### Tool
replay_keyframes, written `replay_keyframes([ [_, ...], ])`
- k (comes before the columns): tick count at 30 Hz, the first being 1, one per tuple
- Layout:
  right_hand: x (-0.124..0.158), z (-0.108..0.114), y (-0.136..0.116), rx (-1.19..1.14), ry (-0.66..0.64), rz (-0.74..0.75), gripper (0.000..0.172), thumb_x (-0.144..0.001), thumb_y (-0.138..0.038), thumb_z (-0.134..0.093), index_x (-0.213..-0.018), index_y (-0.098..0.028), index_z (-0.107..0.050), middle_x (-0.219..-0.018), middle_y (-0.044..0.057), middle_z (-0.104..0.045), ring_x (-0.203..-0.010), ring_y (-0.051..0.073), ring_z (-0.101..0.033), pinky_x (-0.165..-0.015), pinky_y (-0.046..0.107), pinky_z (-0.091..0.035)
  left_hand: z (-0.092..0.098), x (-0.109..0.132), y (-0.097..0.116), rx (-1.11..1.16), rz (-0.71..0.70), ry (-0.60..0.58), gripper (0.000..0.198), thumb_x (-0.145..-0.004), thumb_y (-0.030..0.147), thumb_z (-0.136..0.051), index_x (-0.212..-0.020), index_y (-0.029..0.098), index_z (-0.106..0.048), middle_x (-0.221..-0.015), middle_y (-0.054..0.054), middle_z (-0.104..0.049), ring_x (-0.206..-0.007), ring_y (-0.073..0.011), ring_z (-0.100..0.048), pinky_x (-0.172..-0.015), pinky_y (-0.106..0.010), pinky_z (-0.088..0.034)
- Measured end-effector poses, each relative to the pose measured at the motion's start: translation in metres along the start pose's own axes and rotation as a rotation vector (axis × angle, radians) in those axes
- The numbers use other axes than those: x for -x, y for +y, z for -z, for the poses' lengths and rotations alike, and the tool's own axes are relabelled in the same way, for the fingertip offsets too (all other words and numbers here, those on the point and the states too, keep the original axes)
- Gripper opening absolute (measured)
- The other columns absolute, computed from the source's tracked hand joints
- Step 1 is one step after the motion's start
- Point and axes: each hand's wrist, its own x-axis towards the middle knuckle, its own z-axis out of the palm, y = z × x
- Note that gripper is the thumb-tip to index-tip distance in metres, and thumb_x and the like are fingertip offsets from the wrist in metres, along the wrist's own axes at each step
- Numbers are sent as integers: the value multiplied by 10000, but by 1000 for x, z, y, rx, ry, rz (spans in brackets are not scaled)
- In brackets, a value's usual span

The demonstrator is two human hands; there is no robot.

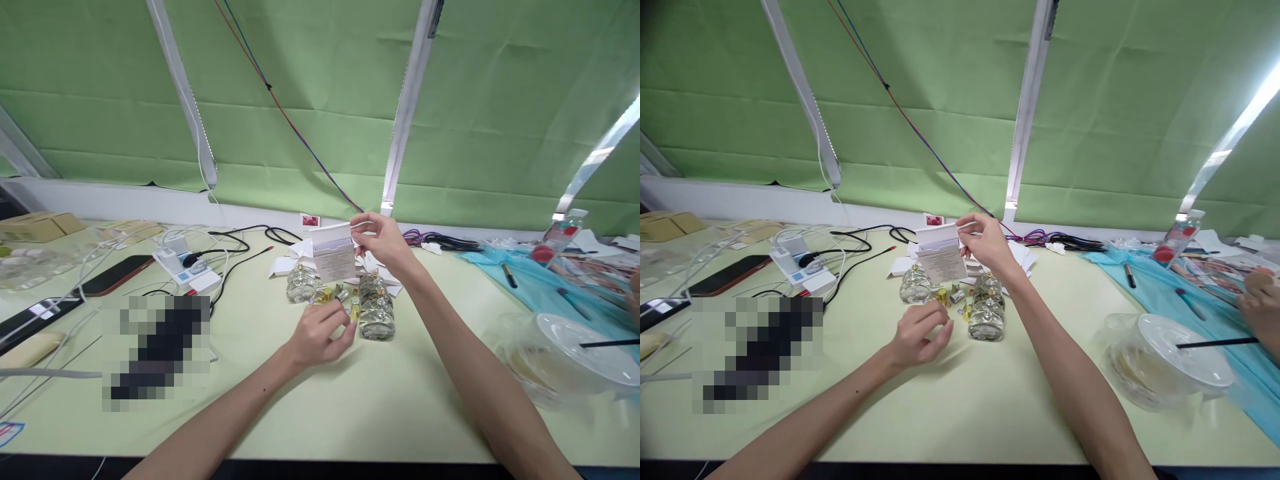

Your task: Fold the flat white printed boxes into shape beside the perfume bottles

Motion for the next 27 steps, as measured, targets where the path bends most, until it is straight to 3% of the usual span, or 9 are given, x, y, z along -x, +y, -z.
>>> replay_keyframes([
  [11,8,-14,-3,59,-9,56,99,-847,-107,-617,-925,-166,-633,-862,2,-666,-463,64,-604,-455,216,-484,-15,13,17,100,19,-171,326,-993,166,-507,-671,200,-466,-588,39,-460,-508,-94,-377,-464,-291,-253],
  [27,21,-33,2,78,-56,170,74,-872,-196,-591,-936,-191,-629,-993,25,-673,-520,72,-618,-472,224,-470,-26,25,29,96,-8,-253,410,-1008,172,-477,-600,186,-450,-562,36,-436,-490,-89,-386,-464,-307,-244],
])
